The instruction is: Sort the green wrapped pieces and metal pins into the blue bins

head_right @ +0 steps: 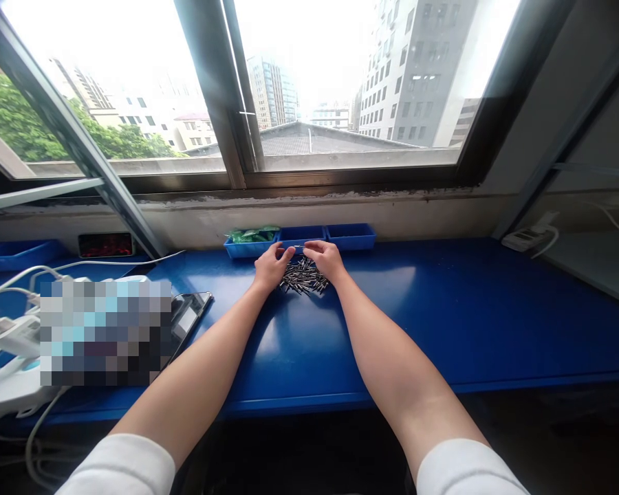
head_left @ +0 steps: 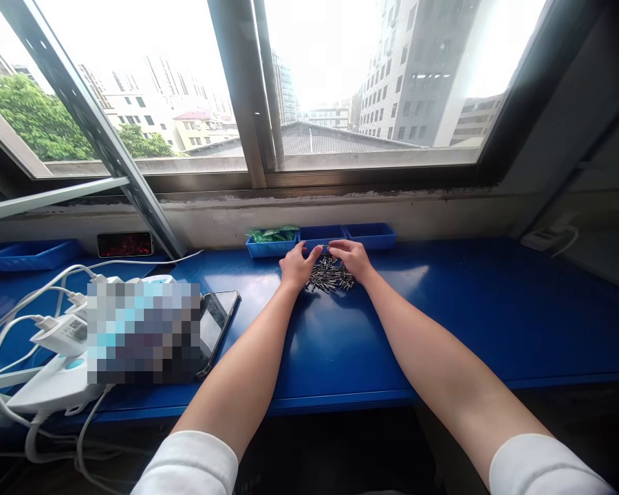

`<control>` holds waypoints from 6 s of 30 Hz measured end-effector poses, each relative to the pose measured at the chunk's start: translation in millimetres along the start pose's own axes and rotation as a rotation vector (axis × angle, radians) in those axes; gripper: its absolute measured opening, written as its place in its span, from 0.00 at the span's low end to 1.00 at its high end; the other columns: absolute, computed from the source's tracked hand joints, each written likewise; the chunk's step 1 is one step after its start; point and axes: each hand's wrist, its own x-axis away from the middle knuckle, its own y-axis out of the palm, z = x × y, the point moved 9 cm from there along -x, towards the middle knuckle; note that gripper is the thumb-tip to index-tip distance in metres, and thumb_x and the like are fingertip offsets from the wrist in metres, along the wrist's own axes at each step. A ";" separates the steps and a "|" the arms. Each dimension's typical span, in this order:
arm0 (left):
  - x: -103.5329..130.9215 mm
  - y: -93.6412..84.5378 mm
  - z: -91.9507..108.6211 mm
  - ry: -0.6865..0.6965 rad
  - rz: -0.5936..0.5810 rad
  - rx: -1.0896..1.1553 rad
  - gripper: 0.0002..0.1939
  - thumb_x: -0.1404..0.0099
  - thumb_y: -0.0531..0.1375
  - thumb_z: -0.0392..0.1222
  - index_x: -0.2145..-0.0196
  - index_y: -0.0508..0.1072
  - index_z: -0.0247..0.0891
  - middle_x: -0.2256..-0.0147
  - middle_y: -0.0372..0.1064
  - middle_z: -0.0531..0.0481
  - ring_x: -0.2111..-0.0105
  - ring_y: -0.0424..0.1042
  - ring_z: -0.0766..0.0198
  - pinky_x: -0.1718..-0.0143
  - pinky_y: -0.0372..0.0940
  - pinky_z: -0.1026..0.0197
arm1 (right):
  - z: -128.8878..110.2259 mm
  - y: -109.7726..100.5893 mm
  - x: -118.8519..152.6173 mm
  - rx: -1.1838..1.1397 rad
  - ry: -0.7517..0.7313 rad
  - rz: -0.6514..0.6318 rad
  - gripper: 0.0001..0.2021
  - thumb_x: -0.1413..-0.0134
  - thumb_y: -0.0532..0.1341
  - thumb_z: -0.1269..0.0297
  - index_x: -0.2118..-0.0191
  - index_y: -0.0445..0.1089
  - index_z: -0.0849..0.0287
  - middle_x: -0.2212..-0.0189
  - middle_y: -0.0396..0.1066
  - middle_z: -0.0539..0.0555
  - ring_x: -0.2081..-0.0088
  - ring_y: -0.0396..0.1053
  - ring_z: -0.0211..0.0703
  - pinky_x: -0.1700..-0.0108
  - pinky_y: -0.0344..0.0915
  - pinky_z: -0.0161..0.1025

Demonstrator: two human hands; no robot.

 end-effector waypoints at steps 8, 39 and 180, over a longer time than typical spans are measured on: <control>2.2 2.6 -11.8 -0.076 -0.014 -0.317 0.36 0.37 0.41 0.66 0.47 0.67 0.36 0.44 0.63 0.38 0.41 0.55 0.47 0.44 0.49 0.45 | -7.6 -13.9 -1.5 0.657 -0.104 0.133 0.29 0.54 0.59 0.60 0.43 0.63 0.55 0.50 0.70 0.54 0.44 0.57 0.52 0.44 0.56 0.49; 8.5 29.2 -15.9 -0.031 -0.305 -0.351 0.36 0.38 0.42 0.65 0.50 0.71 0.34 0.45 0.61 0.32 0.42 0.56 0.40 0.44 0.49 0.45 | 10.6 -29.4 -6.6 0.878 0.037 0.161 0.34 0.53 0.55 0.62 0.37 0.53 0.55 0.35 0.48 0.49 0.44 0.51 0.57 0.45 0.55 0.53; 16.1 10.7 47.5 0.389 -0.149 -0.041 0.18 0.35 0.52 0.40 0.49 0.70 0.40 0.52 0.71 0.47 0.52 0.68 0.59 0.47 0.60 0.58 | -17.8 19.6 8.8 0.344 -0.187 -0.138 0.14 0.48 0.58 0.53 0.68 0.71 0.59 0.75 0.72 0.50 0.71 0.68 0.38 0.66 0.63 0.34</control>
